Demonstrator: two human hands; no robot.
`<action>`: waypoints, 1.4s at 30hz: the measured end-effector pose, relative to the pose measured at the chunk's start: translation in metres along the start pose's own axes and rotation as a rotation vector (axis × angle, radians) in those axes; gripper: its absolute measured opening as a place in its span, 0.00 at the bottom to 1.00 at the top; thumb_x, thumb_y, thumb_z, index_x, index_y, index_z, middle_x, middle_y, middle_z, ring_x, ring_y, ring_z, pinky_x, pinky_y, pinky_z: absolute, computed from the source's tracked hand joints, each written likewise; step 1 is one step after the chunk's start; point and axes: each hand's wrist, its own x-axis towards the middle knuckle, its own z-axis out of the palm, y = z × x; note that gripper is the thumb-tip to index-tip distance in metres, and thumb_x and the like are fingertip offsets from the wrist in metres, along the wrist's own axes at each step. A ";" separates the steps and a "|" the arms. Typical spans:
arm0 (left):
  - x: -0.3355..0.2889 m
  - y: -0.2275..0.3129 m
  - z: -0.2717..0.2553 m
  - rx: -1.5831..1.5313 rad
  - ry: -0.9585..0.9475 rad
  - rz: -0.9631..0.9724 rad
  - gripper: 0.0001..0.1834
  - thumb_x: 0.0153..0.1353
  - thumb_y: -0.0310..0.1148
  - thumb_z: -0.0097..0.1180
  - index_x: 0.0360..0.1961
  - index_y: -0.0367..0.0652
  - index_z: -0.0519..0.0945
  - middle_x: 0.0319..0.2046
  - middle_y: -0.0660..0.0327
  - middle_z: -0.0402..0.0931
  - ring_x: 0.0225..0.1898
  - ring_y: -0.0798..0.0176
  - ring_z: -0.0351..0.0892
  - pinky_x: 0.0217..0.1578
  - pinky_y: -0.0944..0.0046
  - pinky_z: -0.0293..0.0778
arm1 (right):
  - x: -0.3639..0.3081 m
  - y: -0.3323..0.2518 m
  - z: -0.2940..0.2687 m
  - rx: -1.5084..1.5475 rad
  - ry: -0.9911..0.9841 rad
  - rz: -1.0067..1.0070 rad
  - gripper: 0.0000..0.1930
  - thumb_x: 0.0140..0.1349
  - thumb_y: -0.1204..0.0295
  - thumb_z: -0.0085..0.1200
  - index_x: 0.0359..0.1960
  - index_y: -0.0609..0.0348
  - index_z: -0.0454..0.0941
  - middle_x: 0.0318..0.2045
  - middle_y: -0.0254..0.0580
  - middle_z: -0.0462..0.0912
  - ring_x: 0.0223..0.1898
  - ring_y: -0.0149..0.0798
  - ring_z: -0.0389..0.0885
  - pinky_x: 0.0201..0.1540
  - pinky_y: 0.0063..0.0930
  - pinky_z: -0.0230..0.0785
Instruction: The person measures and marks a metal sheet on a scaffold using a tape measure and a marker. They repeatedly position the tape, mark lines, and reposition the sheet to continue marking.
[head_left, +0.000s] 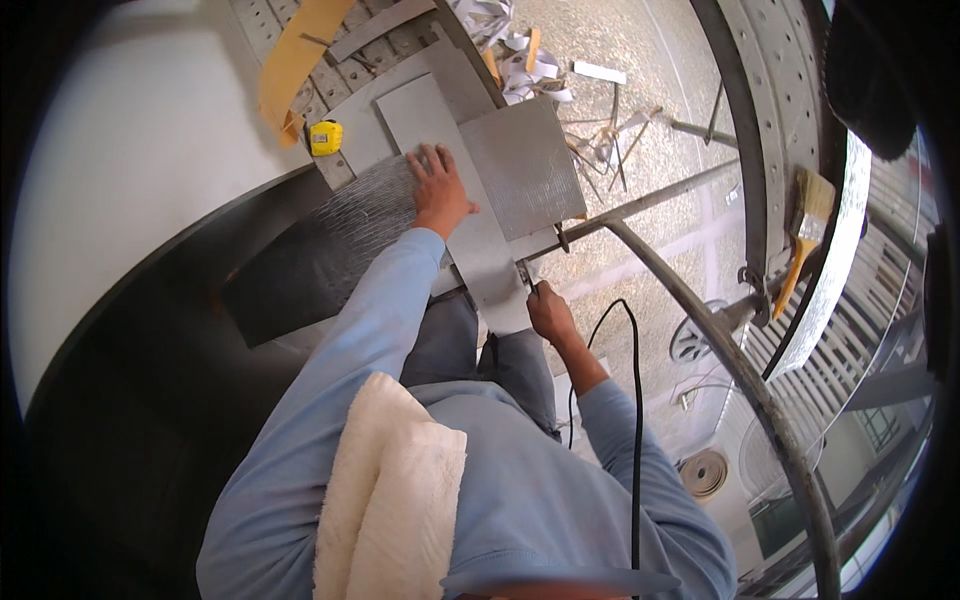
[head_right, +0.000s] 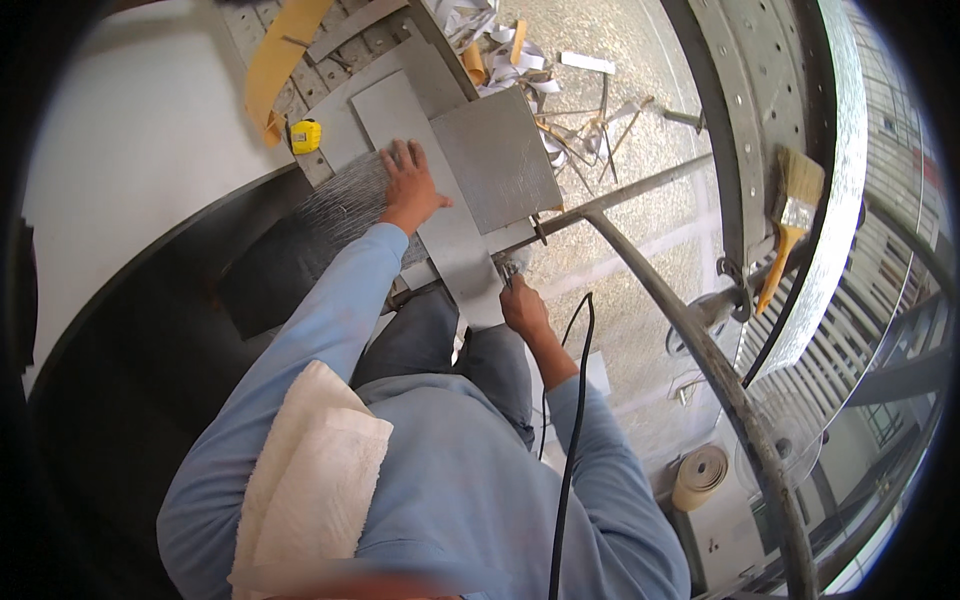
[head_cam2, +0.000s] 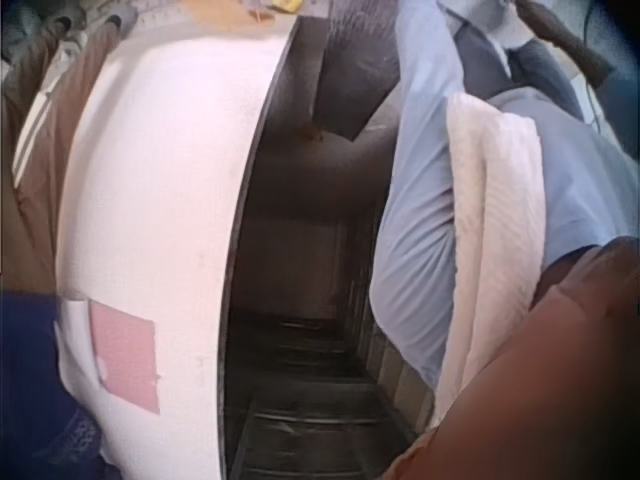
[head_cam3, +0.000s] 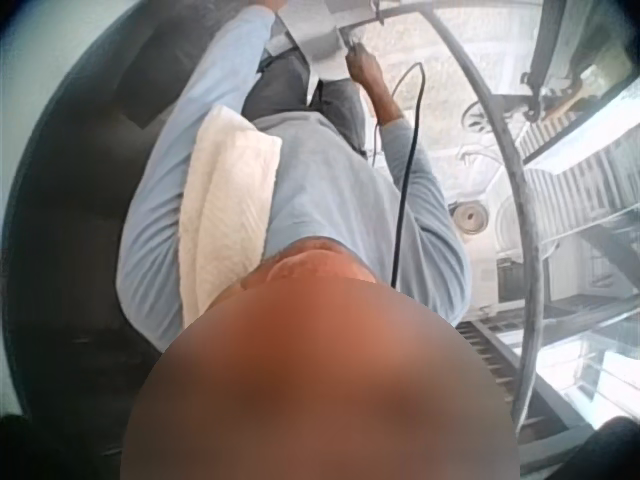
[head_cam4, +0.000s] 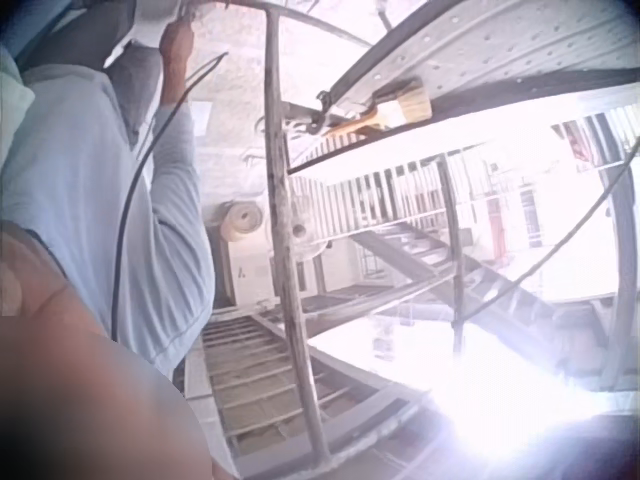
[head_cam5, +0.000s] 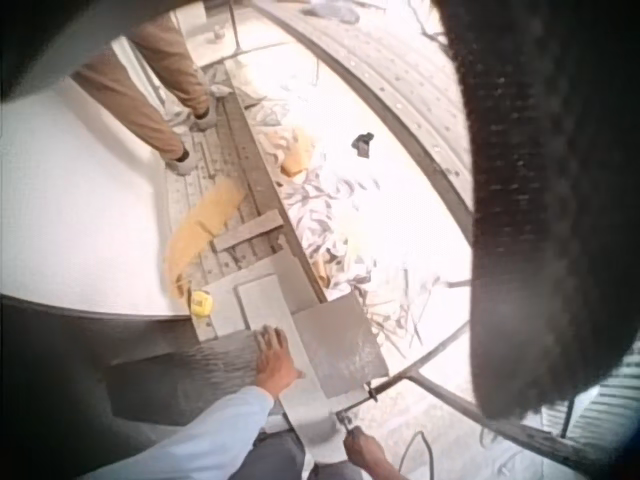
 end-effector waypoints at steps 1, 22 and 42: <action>-0.003 -0.001 -0.001 -0.055 -0.017 -0.020 0.72 0.46 0.59 0.78 0.76 0.25 0.46 0.77 0.36 0.44 0.78 0.26 0.34 0.76 0.29 0.37 | 0.002 0.003 0.003 0.082 0.106 -0.047 0.19 0.69 0.56 0.52 0.44 0.63 0.72 0.39 0.69 0.84 0.44 0.71 0.82 0.47 0.60 0.72; -0.034 -0.057 0.039 -0.916 0.614 -0.051 0.48 0.57 0.31 0.63 0.76 0.39 0.53 0.73 0.43 0.52 0.73 0.34 0.55 0.68 0.45 0.70 | 0.003 0.017 0.065 0.758 0.354 0.052 0.21 0.61 0.58 0.71 0.38 0.66 0.79 0.25 0.41 0.80 0.21 0.37 0.77 0.21 0.34 0.72; -0.009 -0.079 0.029 -0.752 0.417 -0.156 0.43 0.54 0.32 0.75 0.69 0.37 0.66 0.63 0.44 0.62 0.64 0.40 0.68 0.63 0.49 0.72 | 0.214 -0.252 -0.186 0.081 0.512 -0.500 0.23 0.61 0.56 0.68 0.42 0.67 0.83 0.28 0.49 0.86 0.24 0.43 0.86 0.31 0.39 0.76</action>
